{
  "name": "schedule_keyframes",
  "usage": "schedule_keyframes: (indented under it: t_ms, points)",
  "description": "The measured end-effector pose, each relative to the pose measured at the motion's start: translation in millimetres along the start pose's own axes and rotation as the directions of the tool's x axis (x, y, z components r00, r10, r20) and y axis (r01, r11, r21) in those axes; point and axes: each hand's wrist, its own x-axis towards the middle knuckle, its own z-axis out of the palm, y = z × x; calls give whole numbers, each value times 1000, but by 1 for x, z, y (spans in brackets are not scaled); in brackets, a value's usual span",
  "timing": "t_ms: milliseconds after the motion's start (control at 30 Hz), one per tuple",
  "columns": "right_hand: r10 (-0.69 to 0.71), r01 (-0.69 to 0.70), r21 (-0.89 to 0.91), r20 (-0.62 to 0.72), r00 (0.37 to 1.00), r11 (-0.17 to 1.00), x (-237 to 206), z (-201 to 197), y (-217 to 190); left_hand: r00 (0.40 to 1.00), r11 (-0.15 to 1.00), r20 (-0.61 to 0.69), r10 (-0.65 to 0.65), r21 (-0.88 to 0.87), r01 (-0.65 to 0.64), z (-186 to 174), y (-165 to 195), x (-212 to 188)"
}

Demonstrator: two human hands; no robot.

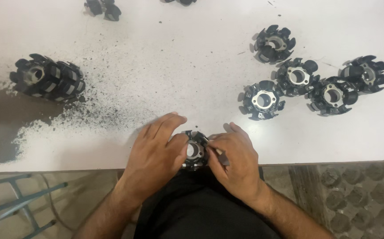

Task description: The person sits at a white table assembling black rubber roller components onto metal hub parts. They hold a hub in one hand and use a small stick to press and seat rubber pieces onto it, then set the finished assembly aside and gather more parts from the table.

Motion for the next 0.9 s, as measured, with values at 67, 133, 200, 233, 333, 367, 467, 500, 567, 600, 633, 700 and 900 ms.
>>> schedule_keyframes:
  t_ms: [67,133,200,233,333,367,467,500,567,600,633,700,900]
  points:
    - [1,0,-8,16,1000,1000,-2,-1,4,1000,1000,7,4,5,-4,3,2,-2]
    - [11,-10,-9,22,1000,1000,-4,1,4,1000,1000,21,16,5,-17,4,2,-5]
    - [32,-32,-8,17,999,999,-5,2,3,999,998,25,25,-63,-23,7,4,-7]
    - [17,-16,-15,12,1000,1000,-6,2,2,999,995,26,30,-97,-27,8,5,-7]
    - [-40,40,-21,-3,999,999,-7,3,0,995,970,8,-104,-219,103,9,7,-4]
    - [-60,60,-16,-6,998,998,-9,2,-1,991,961,-18,-132,-247,123,10,7,-3]
    - [-84,85,-36,20,996,996,-15,4,1,980,937,-55,-193,-308,168,13,9,-6]
    - [-89,91,-47,33,995,995,-16,6,1,980,937,-51,-194,-306,169,13,9,-7]
    - [-96,98,-62,30,995,993,-17,8,1,978,930,-41,-202,-321,179,15,8,-9]
    - [-102,103,-68,29,994,992,-17,10,1,977,923,-34,-209,-337,186,16,7,-10]
    - [-107,109,-71,33,994,991,-17,12,1,976,916,-28,-217,-353,193,16,5,-12]
    - [-114,117,-82,39,993,990,-16,14,1,974,913,-23,-224,-355,201,17,4,-14]
    - [-130,134,-113,45,991,985,-19,17,2,964,897,62,-257,-356,262,18,1,-21]
